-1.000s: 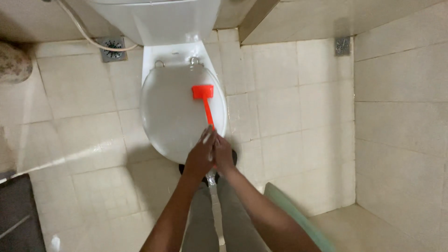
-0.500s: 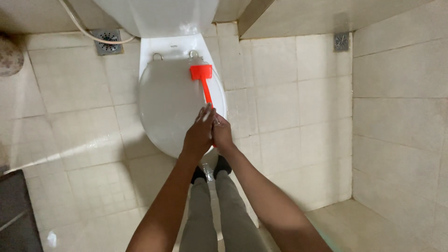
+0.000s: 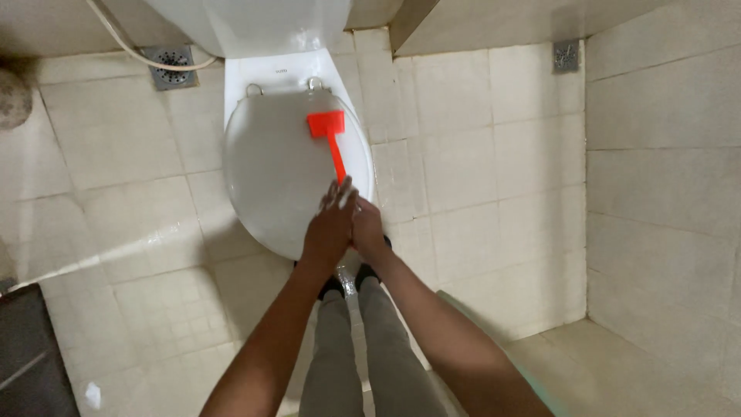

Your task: The person cleans a toilet in a bathroom. They first scrub the closed toilet seat with a pink sponge, then use an orange toilet brush to scrub the inside of the toilet bowl.

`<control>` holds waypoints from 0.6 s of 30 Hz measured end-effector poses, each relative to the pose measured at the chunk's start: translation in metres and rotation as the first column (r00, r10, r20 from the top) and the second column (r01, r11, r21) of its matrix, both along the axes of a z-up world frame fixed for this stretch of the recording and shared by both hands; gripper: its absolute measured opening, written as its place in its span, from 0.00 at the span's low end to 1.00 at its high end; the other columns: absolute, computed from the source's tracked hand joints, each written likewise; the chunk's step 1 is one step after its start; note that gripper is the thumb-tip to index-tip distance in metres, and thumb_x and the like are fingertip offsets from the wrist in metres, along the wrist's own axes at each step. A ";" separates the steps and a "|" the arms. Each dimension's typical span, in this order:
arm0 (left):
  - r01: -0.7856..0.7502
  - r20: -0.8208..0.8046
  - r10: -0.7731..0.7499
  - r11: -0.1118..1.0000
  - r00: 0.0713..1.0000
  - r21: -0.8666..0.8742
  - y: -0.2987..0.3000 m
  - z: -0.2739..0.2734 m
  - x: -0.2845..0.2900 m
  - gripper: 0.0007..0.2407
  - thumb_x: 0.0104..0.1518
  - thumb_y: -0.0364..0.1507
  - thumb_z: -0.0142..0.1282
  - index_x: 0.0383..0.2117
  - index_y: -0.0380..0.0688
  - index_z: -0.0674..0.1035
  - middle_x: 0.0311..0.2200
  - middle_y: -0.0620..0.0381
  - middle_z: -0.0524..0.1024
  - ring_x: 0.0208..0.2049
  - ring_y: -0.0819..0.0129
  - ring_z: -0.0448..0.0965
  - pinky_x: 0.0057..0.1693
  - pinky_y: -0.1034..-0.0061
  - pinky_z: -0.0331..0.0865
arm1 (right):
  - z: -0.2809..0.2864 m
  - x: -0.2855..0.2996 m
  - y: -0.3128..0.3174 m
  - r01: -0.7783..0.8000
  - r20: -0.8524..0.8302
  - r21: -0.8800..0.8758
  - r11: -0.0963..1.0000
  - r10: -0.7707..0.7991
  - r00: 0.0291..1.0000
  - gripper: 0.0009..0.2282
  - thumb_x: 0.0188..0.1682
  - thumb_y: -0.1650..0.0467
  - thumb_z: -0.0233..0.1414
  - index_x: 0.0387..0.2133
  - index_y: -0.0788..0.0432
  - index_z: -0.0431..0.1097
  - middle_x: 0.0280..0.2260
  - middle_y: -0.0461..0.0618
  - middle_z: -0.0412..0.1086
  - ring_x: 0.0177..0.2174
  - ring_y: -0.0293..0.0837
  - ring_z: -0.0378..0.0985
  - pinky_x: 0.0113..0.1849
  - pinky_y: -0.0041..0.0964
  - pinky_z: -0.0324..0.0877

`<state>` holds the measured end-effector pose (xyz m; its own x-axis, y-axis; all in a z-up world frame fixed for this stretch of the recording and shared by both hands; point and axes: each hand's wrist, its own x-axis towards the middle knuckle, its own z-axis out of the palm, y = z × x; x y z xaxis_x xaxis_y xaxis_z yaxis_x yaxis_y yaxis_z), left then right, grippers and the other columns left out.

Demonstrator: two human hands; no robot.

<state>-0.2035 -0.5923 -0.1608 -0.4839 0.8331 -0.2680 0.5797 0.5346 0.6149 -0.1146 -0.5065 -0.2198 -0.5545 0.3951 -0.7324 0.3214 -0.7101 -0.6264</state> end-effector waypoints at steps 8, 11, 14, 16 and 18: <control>0.086 -0.012 -0.087 0.996 0.996 -0.033 0.004 0.016 0.006 0.33 0.49 0.25 0.66 0.64 0.37 0.65 0.72 0.45 0.52 0.71 0.47 0.54 0.69 0.57 0.58 | 0.014 0.019 -0.006 -0.018 0.083 0.044 0.999 0.014 0.996 0.11 0.55 0.76 0.43 0.46 0.67 0.72 0.27 0.50 0.72 0.21 0.36 0.69 0.23 0.31 0.64; 0.168 0.124 -0.153 0.979 0.980 -0.119 -0.008 0.041 0.031 0.40 0.40 0.27 0.71 0.65 0.38 0.63 0.72 0.46 0.49 0.71 0.46 0.51 0.68 0.56 0.56 | 0.049 0.049 -0.021 -0.021 0.200 0.024 0.999 0.015 0.980 0.12 0.54 0.76 0.43 0.47 0.63 0.72 0.31 0.51 0.76 0.23 0.36 0.73 0.24 0.30 0.67; 0.189 0.106 -0.180 0.978 0.978 -0.085 -0.013 0.019 0.048 0.38 0.43 0.28 0.70 0.65 0.38 0.63 0.72 0.45 0.50 0.71 0.47 0.51 0.69 0.57 0.57 | 0.043 0.068 -0.027 -0.070 0.260 0.042 0.997 0.056 0.964 0.10 0.58 0.74 0.45 0.48 0.63 0.71 0.29 0.53 0.74 0.21 0.37 0.71 0.21 0.32 0.65; 0.186 0.070 -0.182 0.981 0.981 -0.050 -0.013 -0.009 0.051 0.36 0.46 0.28 0.68 0.65 0.37 0.64 0.71 0.45 0.51 0.71 0.47 0.52 0.69 0.58 0.58 | 0.035 0.061 -0.023 -0.079 0.237 0.055 0.995 0.064 0.970 0.10 0.60 0.74 0.46 0.49 0.65 0.71 0.29 0.56 0.72 0.20 0.38 0.69 0.20 0.32 0.63; 0.112 -0.165 -0.113 0.994 0.980 -0.018 -0.001 -0.042 0.038 0.27 0.58 0.26 0.59 0.66 0.40 0.66 0.73 0.48 0.54 0.71 0.52 0.56 0.68 0.60 0.59 | 0.029 0.024 -0.002 0.069 0.082 0.003 0.998 -0.069 0.994 0.15 0.53 0.79 0.40 0.49 0.65 0.71 0.31 0.49 0.76 0.22 0.35 0.72 0.22 0.30 0.65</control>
